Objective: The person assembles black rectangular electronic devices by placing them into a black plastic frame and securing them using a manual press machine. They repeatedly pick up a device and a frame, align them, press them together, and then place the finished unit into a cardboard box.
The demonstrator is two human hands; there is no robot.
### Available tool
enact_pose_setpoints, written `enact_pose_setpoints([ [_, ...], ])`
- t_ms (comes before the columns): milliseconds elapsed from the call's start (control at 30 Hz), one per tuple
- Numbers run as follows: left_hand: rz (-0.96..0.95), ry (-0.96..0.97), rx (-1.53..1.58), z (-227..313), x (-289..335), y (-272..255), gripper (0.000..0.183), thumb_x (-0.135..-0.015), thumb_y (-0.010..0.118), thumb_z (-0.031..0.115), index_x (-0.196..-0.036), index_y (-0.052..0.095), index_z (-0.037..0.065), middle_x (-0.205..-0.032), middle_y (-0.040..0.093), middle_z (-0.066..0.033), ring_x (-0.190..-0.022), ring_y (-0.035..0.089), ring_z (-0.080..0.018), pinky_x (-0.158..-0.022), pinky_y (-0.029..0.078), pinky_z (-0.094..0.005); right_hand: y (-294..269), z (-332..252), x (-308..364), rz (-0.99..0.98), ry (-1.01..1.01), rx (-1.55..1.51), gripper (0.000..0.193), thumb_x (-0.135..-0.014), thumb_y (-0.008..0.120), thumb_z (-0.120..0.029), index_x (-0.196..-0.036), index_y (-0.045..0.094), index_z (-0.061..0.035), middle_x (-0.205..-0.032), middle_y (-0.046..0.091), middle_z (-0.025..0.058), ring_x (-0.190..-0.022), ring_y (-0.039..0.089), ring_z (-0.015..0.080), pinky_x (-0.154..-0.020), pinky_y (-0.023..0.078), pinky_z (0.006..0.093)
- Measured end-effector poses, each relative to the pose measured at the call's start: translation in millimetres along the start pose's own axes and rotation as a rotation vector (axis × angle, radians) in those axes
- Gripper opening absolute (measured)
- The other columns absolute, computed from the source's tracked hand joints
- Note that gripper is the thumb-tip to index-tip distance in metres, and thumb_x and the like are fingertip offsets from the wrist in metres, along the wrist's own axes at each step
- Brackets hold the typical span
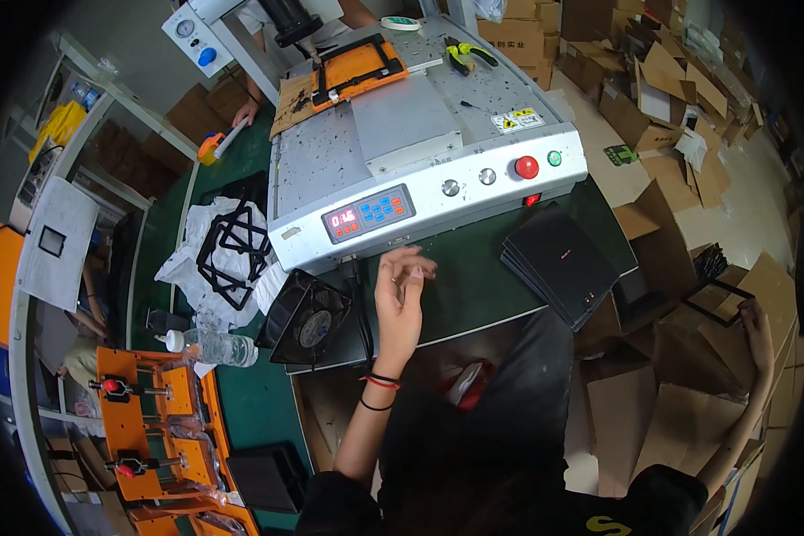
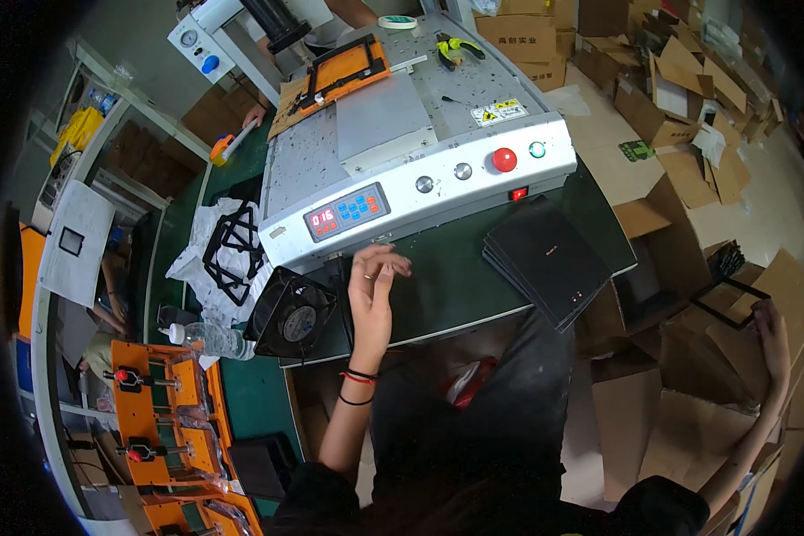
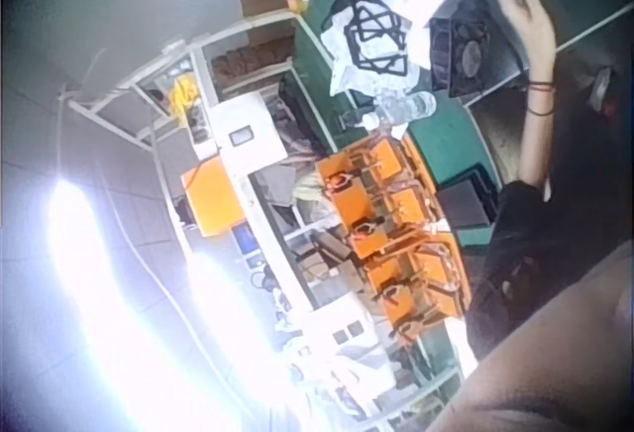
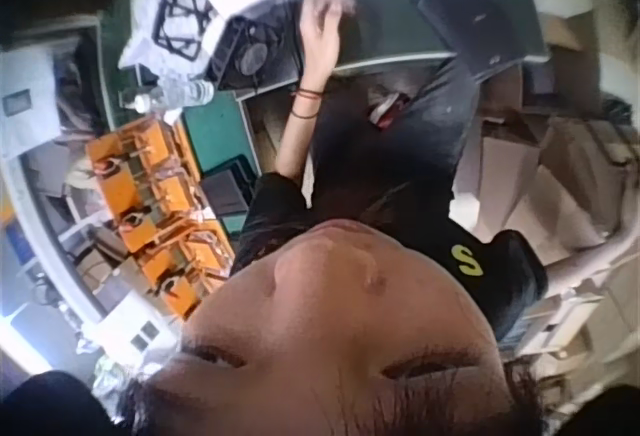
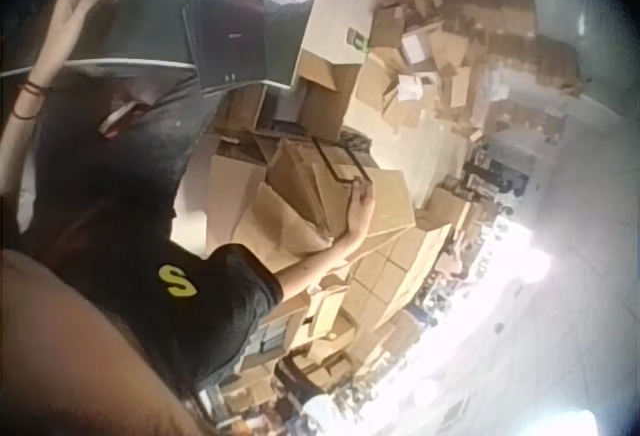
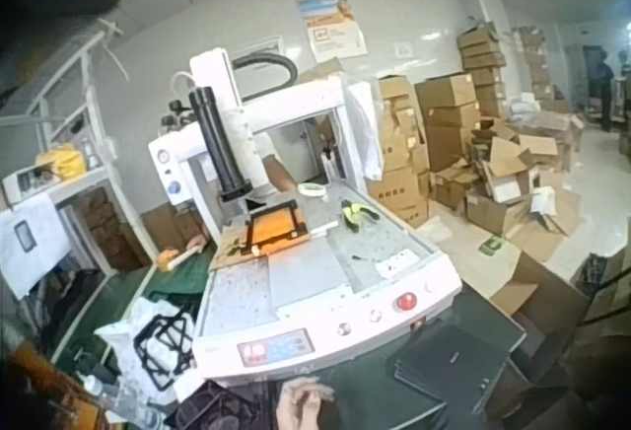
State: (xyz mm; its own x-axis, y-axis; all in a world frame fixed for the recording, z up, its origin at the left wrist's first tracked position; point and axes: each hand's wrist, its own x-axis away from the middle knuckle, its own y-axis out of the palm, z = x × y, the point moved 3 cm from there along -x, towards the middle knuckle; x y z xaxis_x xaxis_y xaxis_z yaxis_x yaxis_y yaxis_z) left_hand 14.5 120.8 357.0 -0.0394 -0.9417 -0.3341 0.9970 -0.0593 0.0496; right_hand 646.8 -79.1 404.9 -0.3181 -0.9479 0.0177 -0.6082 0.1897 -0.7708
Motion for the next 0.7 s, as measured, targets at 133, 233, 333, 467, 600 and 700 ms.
enact_pose_setpoints([
  [133, 0.111, 0.093, -0.103, 50.1, -23.3, -0.4, 0.027, -0.092, 0.051, 0.007, -0.117, 0.045, 0.0, -0.107, 0.056, -0.0092, -0.097, 0.053, -0.016, -0.091, 0.04, -0.0298, 15.7, -10.6, 1.5, 0.006, 0.019, 0.027, 0.018, -0.097, 0.046, -0.014, -0.107, 0.053, -0.0004, -0.094, 0.054, 0.0046, -0.078, 0.053, 0.0117, -0.072, 0.044, 0.0264],
  [233, 0.164, 0.08, -0.28, 86.9, -56.2, -5.3, 0.038, -0.089, 0.056, 0.016, -0.121, 0.043, -0.001, -0.113, 0.054, -0.0114, -0.103, 0.051, -0.0174, -0.092, 0.039, -0.0305, 15.0, -21.8, 5.6, 0.006, 0.021, 0.038, 0.018, -0.096, 0.047, -0.014, -0.105, 0.054, -0.0003, -0.092, 0.054, 0.0055, -0.078, 0.053, 0.0125, -0.074, 0.044, 0.0272],
  [333, 0.249, -0.074, -0.307, 105.9, -97.1, -16.7, 0.06, -0.083, 0.06, 0.043, -0.122, 0.046, -0.001, -0.118, 0.051, -0.0151, -0.114, 0.048, -0.0235, -0.098, 0.035, -0.0356, 18.8, -16.0, 4.7, 0.039, 0.038, 0.014, 0.02, -0.096, 0.047, -0.017, -0.104, 0.054, 0.0009, -0.092, 0.053, 0.006, -0.08, 0.051, 0.0132, -0.077, 0.041, 0.0263],
  [467, 0.188, -0.221, -0.274, 102.7, -185.4, -68.7, 0.05, -0.078, 0.061, 0.044, -0.112, 0.053, 0.008, -0.114, 0.053, -0.0124, -0.104, 0.046, -0.0213, -0.092, 0.034, -0.0336, 20.8, -35.7, 8.2, 0.024, 0.019, 0.064, 0.02, -0.096, 0.047, -0.016, -0.105, 0.053, 0.0007, -0.092, 0.054, 0.007, -0.082, 0.051, 0.014, -0.078, 0.041, 0.0272],
  [600, 0.23, -0.446, -0.322, 92.3, -249.0, -92.4, 0.052, -0.076, 0.061, 0.046, -0.114, 0.053, 0.011, -0.112, 0.054, -0.0112, -0.1, 0.046, -0.02, -0.092, 0.034, -0.0325, 21.1, -44.2, 10.0, 0.041, -0.003, 0.084, 0.017, -0.093, 0.048, -0.011, -0.104, 0.053, 0.0004, -0.09, 0.056, 0.0075, -0.082, 0.051, 0.0141, -0.077, 0.042, 0.0277],
  [700, 0.177, -0.483, -0.4, 74.1, -270.0, -84.0, 0.06, -0.075, 0.061, 0.05, -0.119, 0.05, 0.01, -0.112, 0.055, -0.0102, -0.099, 0.05, -0.0201, -0.091, 0.038, -0.0314, 20.9, -56.9, 14.8, 0.079, -0.028, 0.034, 0.016, -0.09, 0.049, -0.006, -0.103, 0.054, 0.0006, -0.086, 0.056, 0.0071, -0.081, 0.053, 0.0144, -0.077, 0.042, 0.0281],
])
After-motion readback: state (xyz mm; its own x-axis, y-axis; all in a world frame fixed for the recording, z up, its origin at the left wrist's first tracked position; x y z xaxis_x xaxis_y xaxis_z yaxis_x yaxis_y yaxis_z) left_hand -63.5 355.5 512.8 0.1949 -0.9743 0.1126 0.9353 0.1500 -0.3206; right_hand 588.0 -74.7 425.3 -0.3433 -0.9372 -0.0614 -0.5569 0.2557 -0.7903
